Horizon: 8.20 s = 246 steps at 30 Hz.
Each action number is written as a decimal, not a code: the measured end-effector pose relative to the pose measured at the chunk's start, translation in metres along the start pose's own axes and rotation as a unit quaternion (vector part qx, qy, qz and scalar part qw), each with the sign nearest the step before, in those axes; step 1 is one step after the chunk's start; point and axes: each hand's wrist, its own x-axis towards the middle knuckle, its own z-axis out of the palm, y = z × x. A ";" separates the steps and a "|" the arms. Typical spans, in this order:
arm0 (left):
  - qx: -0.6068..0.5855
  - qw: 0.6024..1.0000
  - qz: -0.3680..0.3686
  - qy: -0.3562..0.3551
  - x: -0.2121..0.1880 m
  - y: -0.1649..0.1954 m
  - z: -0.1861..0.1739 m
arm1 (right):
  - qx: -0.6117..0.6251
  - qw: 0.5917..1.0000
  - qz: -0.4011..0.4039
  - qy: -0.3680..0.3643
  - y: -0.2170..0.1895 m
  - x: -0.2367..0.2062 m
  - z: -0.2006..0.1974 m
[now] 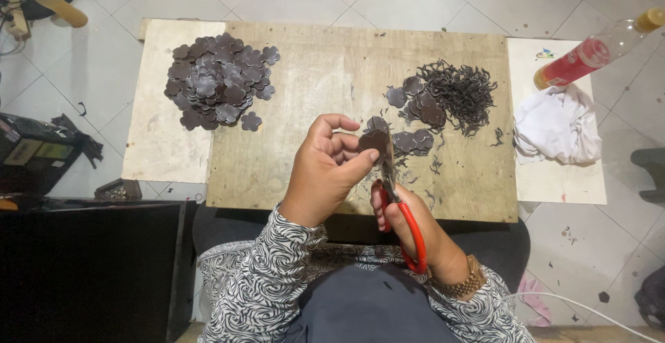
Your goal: The person sits at a workbench and uses red-handled scissors to trim excess material from the edges of dark flower-shaped pieces, one at a time, placing trimmed pieces in a pile and cut scraps in a separate pile. They occasionally gather pieces from the table and continue trimming throughout the episode.
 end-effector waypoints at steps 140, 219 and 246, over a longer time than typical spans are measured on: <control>0.004 0.999 -0.052 -0.003 0.000 -0.017 0.007 | -0.050 0.998 0.011 0.042 -0.002 -0.006 0.000; -0.006 0.998 -0.058 -0.019 0.002 -0.026 -0.012 | 0.002 0.998 0.047 0.037 0.011 -0.006 0.002; -0.025 0.998 -0.055 -0.028 0.006 -0.031 -0.018 | -0.010 0.997 0.065 0.041 0.014 -0.004 0.000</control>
